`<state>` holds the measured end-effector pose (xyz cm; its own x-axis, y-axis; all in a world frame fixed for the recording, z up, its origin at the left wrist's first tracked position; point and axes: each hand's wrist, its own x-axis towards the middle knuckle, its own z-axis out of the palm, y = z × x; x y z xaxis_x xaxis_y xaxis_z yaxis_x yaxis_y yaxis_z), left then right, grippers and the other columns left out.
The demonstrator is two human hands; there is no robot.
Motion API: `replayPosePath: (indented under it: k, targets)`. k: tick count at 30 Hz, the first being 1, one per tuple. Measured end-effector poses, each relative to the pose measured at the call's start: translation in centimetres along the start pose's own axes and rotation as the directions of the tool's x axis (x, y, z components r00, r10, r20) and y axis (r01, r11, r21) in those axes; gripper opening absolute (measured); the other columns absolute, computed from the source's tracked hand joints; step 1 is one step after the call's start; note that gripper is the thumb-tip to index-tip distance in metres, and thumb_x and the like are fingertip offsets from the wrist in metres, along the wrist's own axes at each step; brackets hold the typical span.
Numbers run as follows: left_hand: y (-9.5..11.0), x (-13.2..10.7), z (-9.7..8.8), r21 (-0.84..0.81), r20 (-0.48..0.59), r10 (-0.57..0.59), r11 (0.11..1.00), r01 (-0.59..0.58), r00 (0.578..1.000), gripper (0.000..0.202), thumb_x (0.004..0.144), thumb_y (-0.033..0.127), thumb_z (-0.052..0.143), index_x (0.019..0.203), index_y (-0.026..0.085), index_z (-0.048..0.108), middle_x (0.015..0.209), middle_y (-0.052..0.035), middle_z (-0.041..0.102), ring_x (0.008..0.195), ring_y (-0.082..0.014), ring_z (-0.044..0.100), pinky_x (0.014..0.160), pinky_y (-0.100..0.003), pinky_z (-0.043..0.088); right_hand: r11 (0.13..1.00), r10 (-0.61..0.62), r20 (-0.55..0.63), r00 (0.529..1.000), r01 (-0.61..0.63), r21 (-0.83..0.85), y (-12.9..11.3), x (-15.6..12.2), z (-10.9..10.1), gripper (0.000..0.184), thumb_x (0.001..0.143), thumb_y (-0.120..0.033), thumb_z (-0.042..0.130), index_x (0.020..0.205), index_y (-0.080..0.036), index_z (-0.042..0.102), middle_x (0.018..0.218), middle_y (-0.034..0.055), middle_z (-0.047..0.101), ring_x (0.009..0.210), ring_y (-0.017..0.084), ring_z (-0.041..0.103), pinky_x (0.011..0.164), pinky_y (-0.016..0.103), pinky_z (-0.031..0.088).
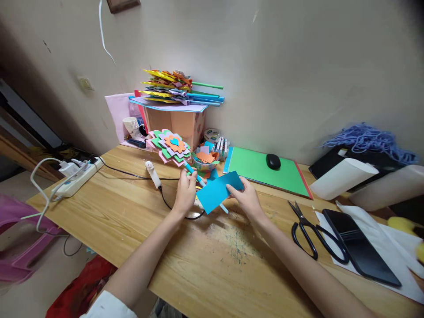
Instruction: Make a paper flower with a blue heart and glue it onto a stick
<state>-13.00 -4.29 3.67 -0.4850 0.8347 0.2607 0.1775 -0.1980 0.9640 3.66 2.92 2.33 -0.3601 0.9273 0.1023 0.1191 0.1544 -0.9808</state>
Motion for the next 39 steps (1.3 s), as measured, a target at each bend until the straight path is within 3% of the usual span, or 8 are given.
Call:
replayPosePath:
  k: [6,11,14,17,23,29,33,39]
  targets:
    - [-0.2,0.1,0.2,-0.032,0.018,0.017,0.999,-0.016,1.000,0.023,0.086,0.038,0.043,0.100,0.020,0.041,0.076,-0.0022,0.064,0.075,-0.0167,0.064,0.068,-0.027,0.048,0.990,-0.060,-0.038,0.997,0.054,-0.131,0.2,0.3,-0.6,0.039,0.073,-0.041,0.059,0.102,-0.018,0.049,0.087,0.0055,0.061,0.067,0.019,0.060,0.061,0.032,0.050]
    - [-0.2,0.0,0.2,-0.055,-0.012,-0.055,0.997,0.055,0.998,0.027,0.085,0.042,0.044,0.101,0.021,0.040,0.083,-0.0040,0.064,0.071,-0.0166,0.065,0.054,-0.024,0.049,0.919,-0.306,-0.178,0.935,0.241,-0.312,-0.4,-1.4,0.5,0.081,0.068,-0.040,0.067,0.132,-0.022,0.022,0.133,0.0164,0.031,0.118,0.029,0.042,0.089,0.044,0.043]
    - [-0.2,-0.3,0.6,-0.096,0.018,-0.075,0.993,0.076,0.997,0.028,0.084,0.043,0.045,0.101,0.021,0.039,0.083,-0.0037,0.063,0.068,-0.0160,0.065,0.047,-0.021,0.048,0.734,-0.483,0.048,0.874,0.435,-0.522,-0.9,-3.5,1.8,0.073,0.070,-0.040,0.066,0.132,-0.028,0.027,0.141,0.0118,0.022,0.131,0.032,0.022,0.102,0.053,0.026]
    - [-0.4,-0.6,1.1,-0.124,0.066,-0.090,0.987,0.098,0.994,0.030,0.084,0.043,0.046,0.103,0.021,0.039,0.082,-0.0035,0.062,0.068,-0.0162,0.065,0.045,-0.020,0.049,0.701,-0.424,0.195,0.885,0.456,-0.548,-0.7,-4.3,2.5,0.064,0.074,-0.038,0.063,0.129,-0.027,0.031,0.132,0.0118,0.039,0.123,0.031,0.035,0.099,0.052,0.030]
    - [-1.0,-0.7,1.4,-0.099,0.100,-0.087,0.990,0.097,0.991,0.030,0.083,0.041,0.047,0.104,0.019,0.042,0.078,-0.0025,0.057,0.072,-0.0162,0.063,0.051,-0.022,0.051,0.865,-0.203,0.357,0.912,0.338,-0.370,-0.2,-2.6,1.2,0.036,0.078,-0.035,0.058,0.109,-0.022,0.045,0.110,0.0072,0.057,0.098,0.022,0.055,0.083,0.037,0.043]
    - [-0.6,-0.8,1.6,-0.182,0.267,-0.061,0.977,0.112,0.962,0.029,0.085,0.038,0.046,0.106,0.018,0.043,0.073,-0.0010,0.059,0.068,-0.0143,0.062,0.060,-0.025,0.051,0.945,-0.025,0.515,0.857,0.188,-0.267,-0.4,-2.1,0.9,0.029,0.070,-0.042,0.063,0.081,-0.016,0.056,0.079,0.0005,0.057,0.072,0.017,0.053,0.064,0.027,0.042]
    - [-0.1,-1.1,1.8,-0.213,0.409,-0.039,0.967,0.137,0.911,0.035,0.077,0.031,0.060,0.105,0.017,0.045,0.081,-0.0024,0.060,0.079,-0.0151,0.061,0.070,-0.025,0.048,0.979,0.041,0.499,0.866,0.065,-0.193,-0.4,-2.4,1.3,0.027,0.070,-0.042,0.062,0.075,-0.015,0.057,0.071,-0.0003,0.054,0.067,0.015,0.051,0.059,0.025,0.040]
    - [1.0,-0.6,0.9,-0.189,0.437,-0.027,0.975,0.122,0.899,0.032,0.078,0.026,0.059,0.106,0.016,0.049,0.091,-0.0051,0.061,0.086,-0.0160,0.058,0.073,-0.026,0.046,0.972,0.010,0.534,0.845,0.116,-0.203,-1.6,-2.0,-0.1,0.024,0.071,-0.040,0.062,0.076,-0.016,0.059,0.074,-0.0001,0.056,0.070,0.014,0.050,0.062,0.025,0.039]
